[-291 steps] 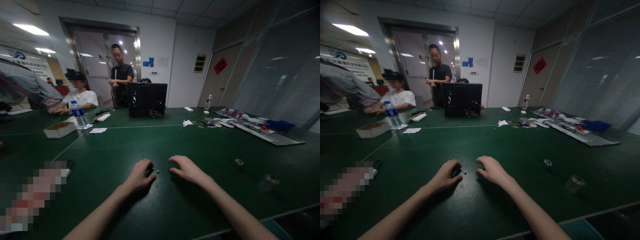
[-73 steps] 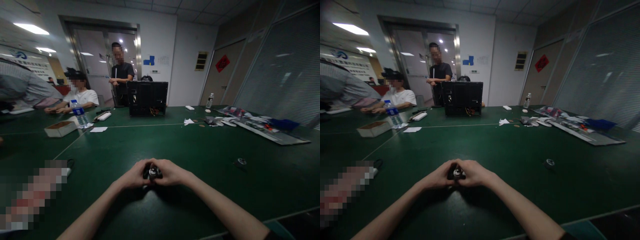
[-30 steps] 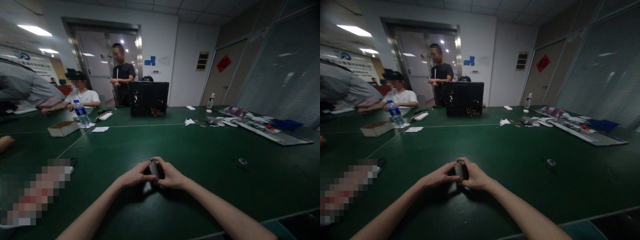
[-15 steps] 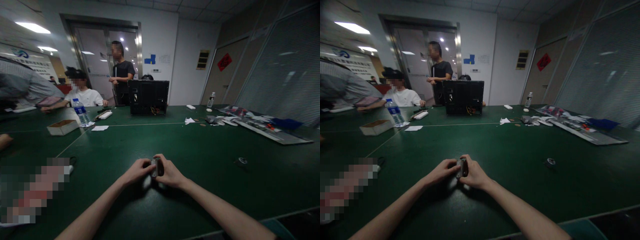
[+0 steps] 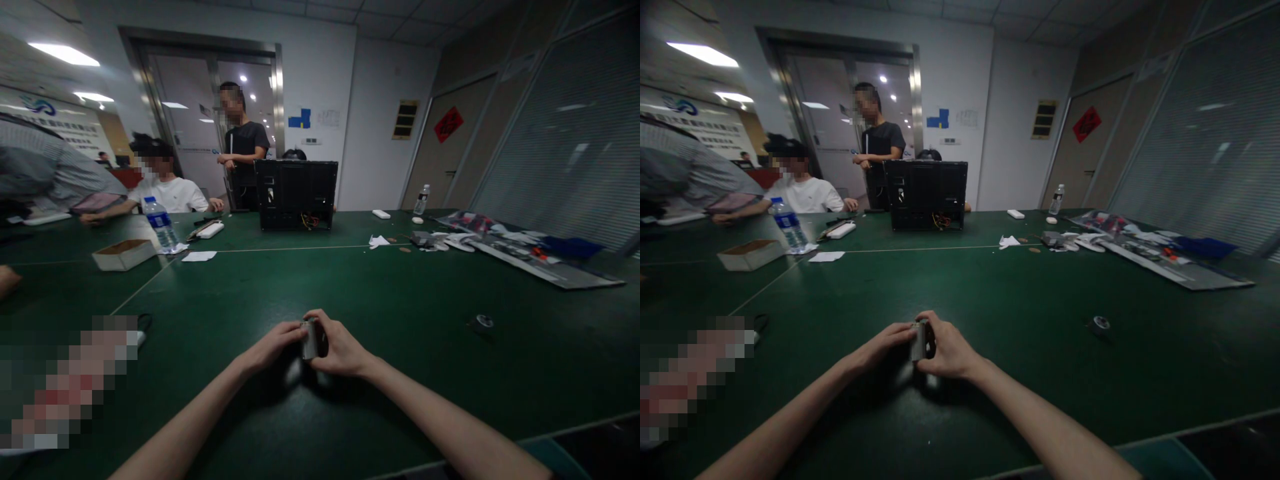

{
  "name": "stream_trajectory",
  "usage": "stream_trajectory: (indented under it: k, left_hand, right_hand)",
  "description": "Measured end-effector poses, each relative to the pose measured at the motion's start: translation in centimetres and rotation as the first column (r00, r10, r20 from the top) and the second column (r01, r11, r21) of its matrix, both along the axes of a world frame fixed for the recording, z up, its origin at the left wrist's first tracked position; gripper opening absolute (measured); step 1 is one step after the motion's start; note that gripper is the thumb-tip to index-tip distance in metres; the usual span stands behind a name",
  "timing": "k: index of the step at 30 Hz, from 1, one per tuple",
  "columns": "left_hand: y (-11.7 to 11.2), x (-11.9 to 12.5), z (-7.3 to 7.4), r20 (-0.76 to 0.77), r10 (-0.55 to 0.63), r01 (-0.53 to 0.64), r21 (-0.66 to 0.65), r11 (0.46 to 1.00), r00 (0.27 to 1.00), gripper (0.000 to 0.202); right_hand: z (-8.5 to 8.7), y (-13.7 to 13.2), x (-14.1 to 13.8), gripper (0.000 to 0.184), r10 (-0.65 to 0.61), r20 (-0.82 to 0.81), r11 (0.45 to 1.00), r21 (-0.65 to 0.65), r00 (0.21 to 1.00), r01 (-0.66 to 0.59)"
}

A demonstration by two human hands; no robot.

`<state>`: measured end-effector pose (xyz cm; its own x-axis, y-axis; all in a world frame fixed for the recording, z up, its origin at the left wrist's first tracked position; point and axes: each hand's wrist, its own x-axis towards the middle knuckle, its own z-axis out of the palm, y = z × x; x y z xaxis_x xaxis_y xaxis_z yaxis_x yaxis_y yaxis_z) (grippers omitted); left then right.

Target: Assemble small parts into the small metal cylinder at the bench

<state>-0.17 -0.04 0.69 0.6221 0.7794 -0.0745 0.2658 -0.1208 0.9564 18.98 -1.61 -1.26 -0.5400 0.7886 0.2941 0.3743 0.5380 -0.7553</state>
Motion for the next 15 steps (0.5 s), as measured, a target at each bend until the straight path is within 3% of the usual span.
stream_trajectory:
  k: [2, 5, 7, 12, 15]
  left_hand:
    - [0.14, 0.24, -0.32, -0.059, 0.017, -0.013, 0.078, 0.997, 0.998, 0.046]
    - [0.44, 0.47, -0.68, -0.176, 0.142, -0.100, 0.228, 0.968, 0.974, 0.048]
    - [0.62, 0.45, -0.73, -0.209, 0.173, -0.116, 0.260, 0.959, 0.963, 0.046]
    - [0.83, 0.12, -0.77, -0.034, 0.072, -0.068, 0.110, 0.992, 0.997, 0.042]
    - [0.69, 0.04, -0.87, 0.062, 0.113, -0.113, -0.012, 0.994, 0.992, 0.039]
  right_hand:
    - [-0.01, -0.02, -0.02, 0.065, -0.036, 0.047, 0.999, 0.042, 0.998, 0.034]
    - [-0.14, 0.03, -0.01, 0.067, -0.089, 0.107, 0.992, 0.103, 0.990, 0.078]
    - [-0.23, 0.09, 0.01, 0.067, -0.102, 0.127, 0.989, 0.123, 0.987, 0.087]
    - [-0.24, 0.19, 0.08, 0.064, -0.082, 0.124, 0.992, 0.110, 0.989, 0.069]
    - [-0.18, 0.30, 0.19, 0.066, -0.049, 0.086, 0.996, 0.084, 0.995, 0.042]
